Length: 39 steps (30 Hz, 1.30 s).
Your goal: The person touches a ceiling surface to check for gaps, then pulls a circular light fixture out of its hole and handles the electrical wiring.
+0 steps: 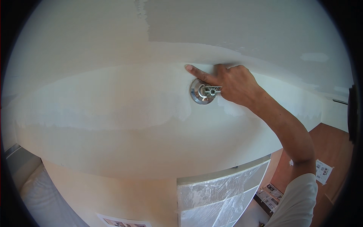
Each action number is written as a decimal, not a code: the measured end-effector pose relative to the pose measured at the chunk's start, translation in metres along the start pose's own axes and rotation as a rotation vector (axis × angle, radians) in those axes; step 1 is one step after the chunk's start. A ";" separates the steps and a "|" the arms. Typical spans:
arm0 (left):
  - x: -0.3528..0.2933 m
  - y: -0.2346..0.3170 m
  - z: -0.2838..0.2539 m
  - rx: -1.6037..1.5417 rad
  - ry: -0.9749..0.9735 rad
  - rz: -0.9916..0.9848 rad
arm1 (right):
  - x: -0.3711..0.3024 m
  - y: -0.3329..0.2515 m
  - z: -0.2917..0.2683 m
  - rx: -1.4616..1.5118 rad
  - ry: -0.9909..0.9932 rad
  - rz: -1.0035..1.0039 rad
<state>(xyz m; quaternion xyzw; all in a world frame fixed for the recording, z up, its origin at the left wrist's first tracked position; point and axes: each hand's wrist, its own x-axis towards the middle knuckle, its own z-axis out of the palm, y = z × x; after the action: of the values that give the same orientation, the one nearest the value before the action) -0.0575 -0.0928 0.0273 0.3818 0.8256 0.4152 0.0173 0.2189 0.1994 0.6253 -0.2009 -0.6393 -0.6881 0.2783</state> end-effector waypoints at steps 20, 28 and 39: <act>-0.001 -0.003 -0.002 0.021 -0.002 0.018 | -0.032 0.010 0.009 0.061 -0.071 0.138; 0.002 -0.004 0.003 -0.004 -0.015 -0.016 | -0.077 0.036 0.018 0.097 -0.127 0.187; -0.002 0.028 -0.010 0.147 0.027 -0.008 | -0.073 0.009 0.014 0.213 0.021 0.196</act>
<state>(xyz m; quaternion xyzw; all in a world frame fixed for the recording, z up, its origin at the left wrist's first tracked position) -0.0419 -0.0906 0.0530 0.3732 0.8556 0.3583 -0.0202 0.2791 0.2225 0.5879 -0.2245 -0.6832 -0.5878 0.3704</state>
